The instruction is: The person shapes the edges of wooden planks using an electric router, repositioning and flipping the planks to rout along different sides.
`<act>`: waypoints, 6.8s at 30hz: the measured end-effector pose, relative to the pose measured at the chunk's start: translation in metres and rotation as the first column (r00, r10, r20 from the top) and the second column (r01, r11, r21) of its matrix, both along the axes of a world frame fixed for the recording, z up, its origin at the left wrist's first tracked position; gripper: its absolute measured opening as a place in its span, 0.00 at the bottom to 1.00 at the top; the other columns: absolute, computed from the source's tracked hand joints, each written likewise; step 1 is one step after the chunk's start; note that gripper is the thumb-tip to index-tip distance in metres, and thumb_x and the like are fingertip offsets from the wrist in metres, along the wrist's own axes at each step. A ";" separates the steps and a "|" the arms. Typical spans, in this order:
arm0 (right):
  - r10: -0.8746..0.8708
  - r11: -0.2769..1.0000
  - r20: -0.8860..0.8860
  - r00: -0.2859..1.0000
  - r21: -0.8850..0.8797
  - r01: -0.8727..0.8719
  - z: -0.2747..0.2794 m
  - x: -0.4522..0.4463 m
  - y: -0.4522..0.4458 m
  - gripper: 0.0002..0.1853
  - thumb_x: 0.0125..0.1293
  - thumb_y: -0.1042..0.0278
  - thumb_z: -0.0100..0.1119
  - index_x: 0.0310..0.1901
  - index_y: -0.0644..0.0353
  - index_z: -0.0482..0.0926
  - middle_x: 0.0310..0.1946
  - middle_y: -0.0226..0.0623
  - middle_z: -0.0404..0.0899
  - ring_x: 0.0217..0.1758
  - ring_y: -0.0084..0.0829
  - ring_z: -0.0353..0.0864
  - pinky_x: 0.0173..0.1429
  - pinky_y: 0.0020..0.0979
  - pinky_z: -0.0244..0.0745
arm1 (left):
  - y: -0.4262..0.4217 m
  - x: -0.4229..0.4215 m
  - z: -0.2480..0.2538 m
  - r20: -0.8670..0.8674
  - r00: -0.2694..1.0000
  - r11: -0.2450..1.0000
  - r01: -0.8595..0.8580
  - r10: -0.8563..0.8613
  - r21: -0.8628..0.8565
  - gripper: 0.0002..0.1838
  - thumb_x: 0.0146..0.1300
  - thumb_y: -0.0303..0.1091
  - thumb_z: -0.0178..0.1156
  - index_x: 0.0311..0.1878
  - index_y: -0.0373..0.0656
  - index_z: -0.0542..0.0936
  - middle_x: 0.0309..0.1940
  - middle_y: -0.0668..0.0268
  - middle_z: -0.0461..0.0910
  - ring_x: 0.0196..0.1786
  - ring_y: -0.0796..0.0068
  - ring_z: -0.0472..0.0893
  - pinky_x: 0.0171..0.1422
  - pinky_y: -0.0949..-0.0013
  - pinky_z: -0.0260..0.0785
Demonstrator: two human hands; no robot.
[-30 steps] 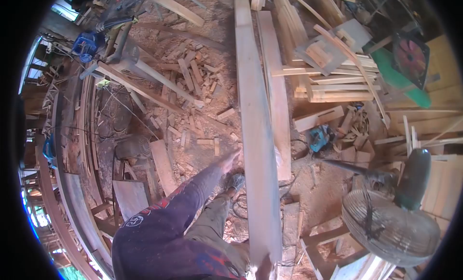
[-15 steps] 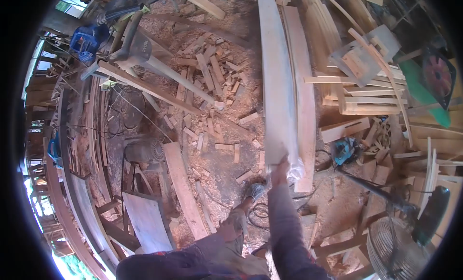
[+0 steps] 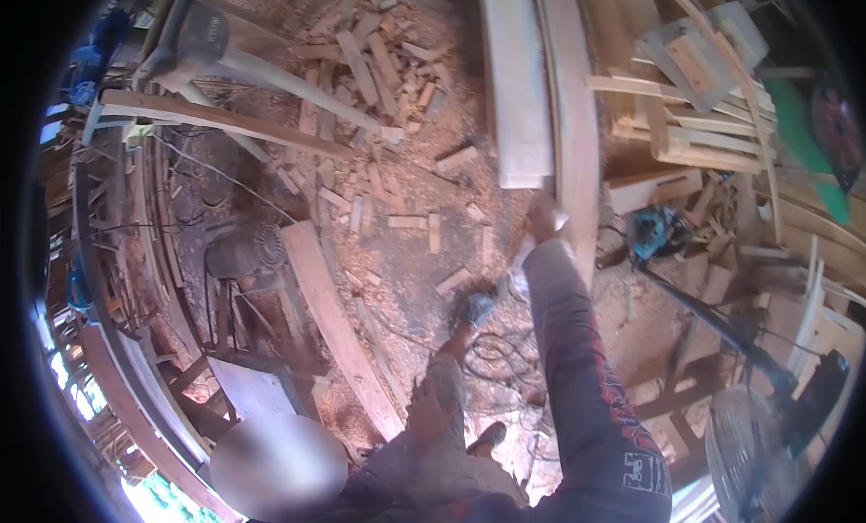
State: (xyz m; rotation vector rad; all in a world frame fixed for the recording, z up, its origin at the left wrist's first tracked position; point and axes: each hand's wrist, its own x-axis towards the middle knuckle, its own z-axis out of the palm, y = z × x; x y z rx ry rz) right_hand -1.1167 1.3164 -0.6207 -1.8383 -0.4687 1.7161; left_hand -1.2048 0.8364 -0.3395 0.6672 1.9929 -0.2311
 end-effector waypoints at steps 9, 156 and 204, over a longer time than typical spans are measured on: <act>0.523 -0.273 0.647 -0.554 -0.489 -0.828 0.143 0.200 -0.323 0.14 0.65 0.63 0.68 0.50 0.56 0.86 0.33 0.36 0.87 0.41 0.38 0.87 0.35 0.41 0.79 | -0.012 0.028 -0.008 0.144 0.964 0.975 0.224 -0.223 0.010 0.56 0.65 0.64 0.63 0.83 0.39 0.48 0.79 0.38 0.56 0.80 0.34 0.60 0.80 0.34 0.54; 0.406 0.913 0.664 0.628 -0.324 -0.248 0.689 1.504 -1.519 0.45 0.49 0.43 0.81 0.61 0.65 0.73 0.60 0.55 0.75 0.68 0.56 0.72 0.74 0.48 0.68 | -0.519 1.287 0.372 -0.136 -0.536 -0.531 0.706 -0.833 0.469 0.48 0.49 0.51 0.80 0.72 0.42 0.72 0.67 0.49 0.76 0.71 0.42 0.71 0.78 0.50 0.62; -0.642 0.544 0.728 0.241 0.210 0.813 0.663 1.557 -1.865 0.34 0.64 0.65 0.65 0.72 0.58 0.71 0.56 0.45 0.78 0.52 0.44 0.83 0.53 0.41 0.82 | -0.502 1.246 0.293 0.723 0.671 0.912 -0.174 -0.165 0.370 0.20 0.66 0.42 0.61 0.55 0.39 0.80 0.53 0.56 0.83 0.57 0.54 0.82 0.62 0.50 0.76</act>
